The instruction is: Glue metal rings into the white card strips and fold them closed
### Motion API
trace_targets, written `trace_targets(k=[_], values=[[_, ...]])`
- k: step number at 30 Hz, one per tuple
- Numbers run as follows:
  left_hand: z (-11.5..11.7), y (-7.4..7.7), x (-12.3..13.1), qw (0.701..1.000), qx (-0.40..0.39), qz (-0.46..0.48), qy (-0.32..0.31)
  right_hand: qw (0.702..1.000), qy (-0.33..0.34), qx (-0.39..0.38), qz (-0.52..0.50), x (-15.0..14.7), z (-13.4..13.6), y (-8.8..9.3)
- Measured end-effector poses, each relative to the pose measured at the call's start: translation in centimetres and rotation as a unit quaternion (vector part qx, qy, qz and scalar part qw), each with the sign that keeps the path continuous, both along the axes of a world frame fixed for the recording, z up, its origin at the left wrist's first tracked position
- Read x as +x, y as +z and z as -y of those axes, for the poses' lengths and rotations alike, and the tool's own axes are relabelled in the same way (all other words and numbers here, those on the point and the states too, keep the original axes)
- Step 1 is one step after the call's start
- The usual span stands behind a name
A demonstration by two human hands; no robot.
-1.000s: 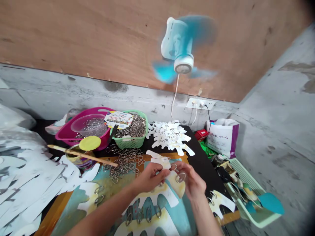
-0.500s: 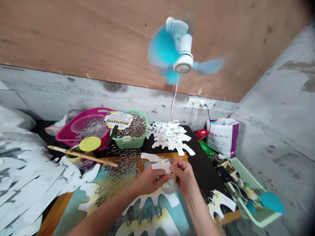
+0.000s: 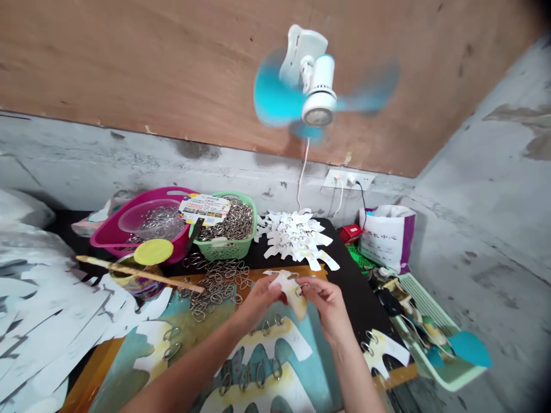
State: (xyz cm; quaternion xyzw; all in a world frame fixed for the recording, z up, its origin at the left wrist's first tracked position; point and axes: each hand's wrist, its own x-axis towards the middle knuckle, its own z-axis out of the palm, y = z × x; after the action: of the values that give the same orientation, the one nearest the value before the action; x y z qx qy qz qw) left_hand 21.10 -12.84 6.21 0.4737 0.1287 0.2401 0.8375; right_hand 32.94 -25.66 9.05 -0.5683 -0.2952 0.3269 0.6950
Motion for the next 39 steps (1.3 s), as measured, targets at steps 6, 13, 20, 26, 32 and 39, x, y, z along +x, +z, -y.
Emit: trace_targets(k=[6, 13, 20, 26, 32, 39], values=[[1.1, 0.2, 0.1, 1.0, -0.003, -0.01, -0.01, 0.998, -0.062, 0.009, 0.022, -0.2, -0.2, 0.2], [1.1, 0.3, 0.5, 0.999, -0.002, -0.026, 0.024, 0.993, -0.084, 0.007, 0.084, 0.2, 0.3, -0.6], [1.5, 0.4, 0.7, 0.999, 0.011, -0.037, 0.029, 0.972, -0.093, -0.047, 0.211, 0.1, 0.5, -0.8], [1.5, -0.2, 0.8, 0.997, 0.05, -0.04, 0.046, 0.942, -0.144, -0.074, 0.295, -0.3, 0.2, -1.3], [1.7, -0.3, 0.9, 0.995, 0.068, -0.051, 0.058, 0.94, -0.088, -0.07, 0.321, -0.1, 0.2, -1.3], [3.0, -0.8, 1.2, 0.993, 0.022, -0.086, 0.082, 0.927, -0.045, -0.121, 0.353, 0.5, 0.7, -1.3]])
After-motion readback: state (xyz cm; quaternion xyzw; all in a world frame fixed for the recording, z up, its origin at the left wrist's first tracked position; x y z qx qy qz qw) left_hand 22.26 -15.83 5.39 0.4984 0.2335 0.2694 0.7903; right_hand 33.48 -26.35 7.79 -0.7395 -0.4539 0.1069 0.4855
